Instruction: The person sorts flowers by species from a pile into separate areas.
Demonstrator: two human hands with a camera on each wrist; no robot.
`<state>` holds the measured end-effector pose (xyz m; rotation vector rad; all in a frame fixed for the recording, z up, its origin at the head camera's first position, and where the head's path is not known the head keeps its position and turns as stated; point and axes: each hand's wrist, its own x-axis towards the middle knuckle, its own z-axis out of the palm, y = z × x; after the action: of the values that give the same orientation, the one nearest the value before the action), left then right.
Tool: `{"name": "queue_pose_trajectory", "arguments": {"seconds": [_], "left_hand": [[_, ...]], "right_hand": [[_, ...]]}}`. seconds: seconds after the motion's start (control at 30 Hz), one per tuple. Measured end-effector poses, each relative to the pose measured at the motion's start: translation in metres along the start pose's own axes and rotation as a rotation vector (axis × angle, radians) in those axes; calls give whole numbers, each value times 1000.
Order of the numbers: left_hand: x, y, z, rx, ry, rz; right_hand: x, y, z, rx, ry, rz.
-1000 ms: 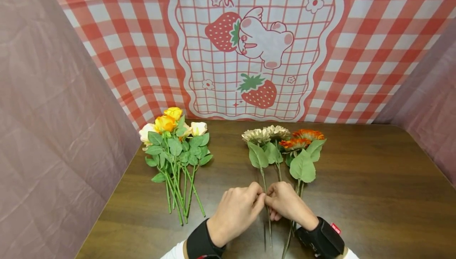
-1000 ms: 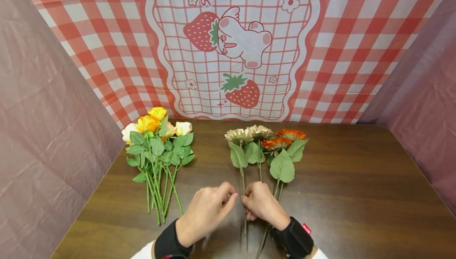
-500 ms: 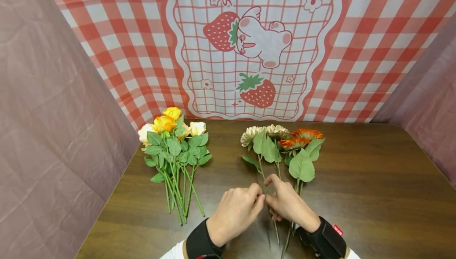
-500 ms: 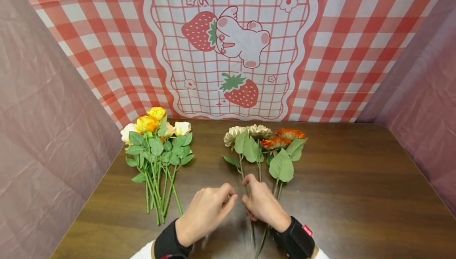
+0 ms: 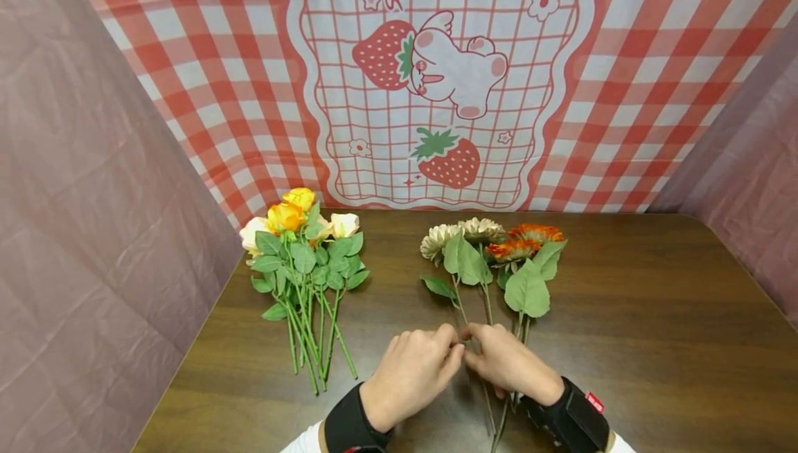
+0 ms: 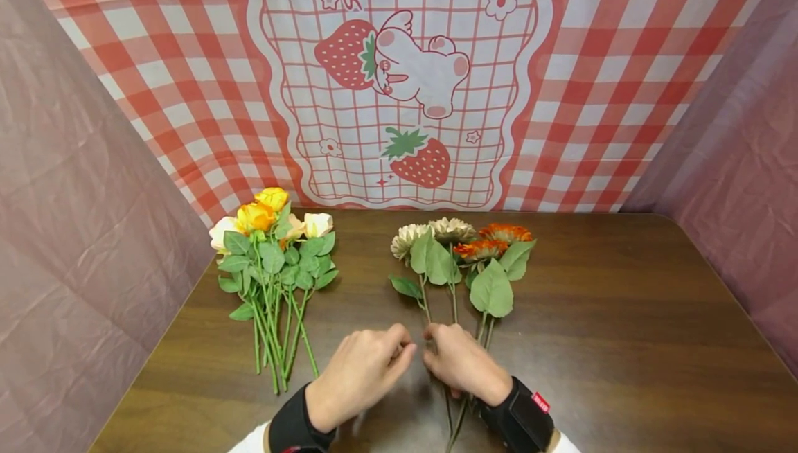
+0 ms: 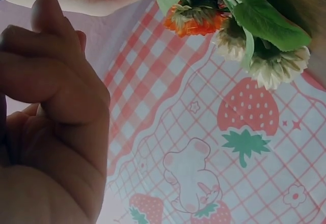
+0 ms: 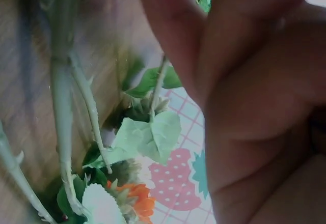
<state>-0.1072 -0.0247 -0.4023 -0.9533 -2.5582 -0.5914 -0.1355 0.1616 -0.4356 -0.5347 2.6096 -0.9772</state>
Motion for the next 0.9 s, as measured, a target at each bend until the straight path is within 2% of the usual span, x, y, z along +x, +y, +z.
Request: {"name": "queue_pose_trajectory", "arguments": {"seconds": [0.17, 0.27, 0.4, 0.57, 0.7, 0.77, 0.9], "left_hand": [[0, 0, -1, 6, -28, -6], [-1, 0, -1, 16, -31, -3], [-1, 0, 0, 35, -13, 11], [-1, 0, 0, 58, -1, 19], [-1, 0, -1, 69, -10, 17], [0, 0, -1, 72, -15, 15], [-1, 0, -1, 66, -33, 6]], "right_hand": [[-3, -1, -1, -22, -32, -20], [-5, -3, -2, -72, -5, -30], [-8, -5, -5, -227, 91, -10], [-13, -9, -13, -435, 186, 83], [-17, -3, -17, -636, 304, 126], [-16, 3, -16, -698, 339, 141], [-13, 8, -11, -708, 256, 172]]}}
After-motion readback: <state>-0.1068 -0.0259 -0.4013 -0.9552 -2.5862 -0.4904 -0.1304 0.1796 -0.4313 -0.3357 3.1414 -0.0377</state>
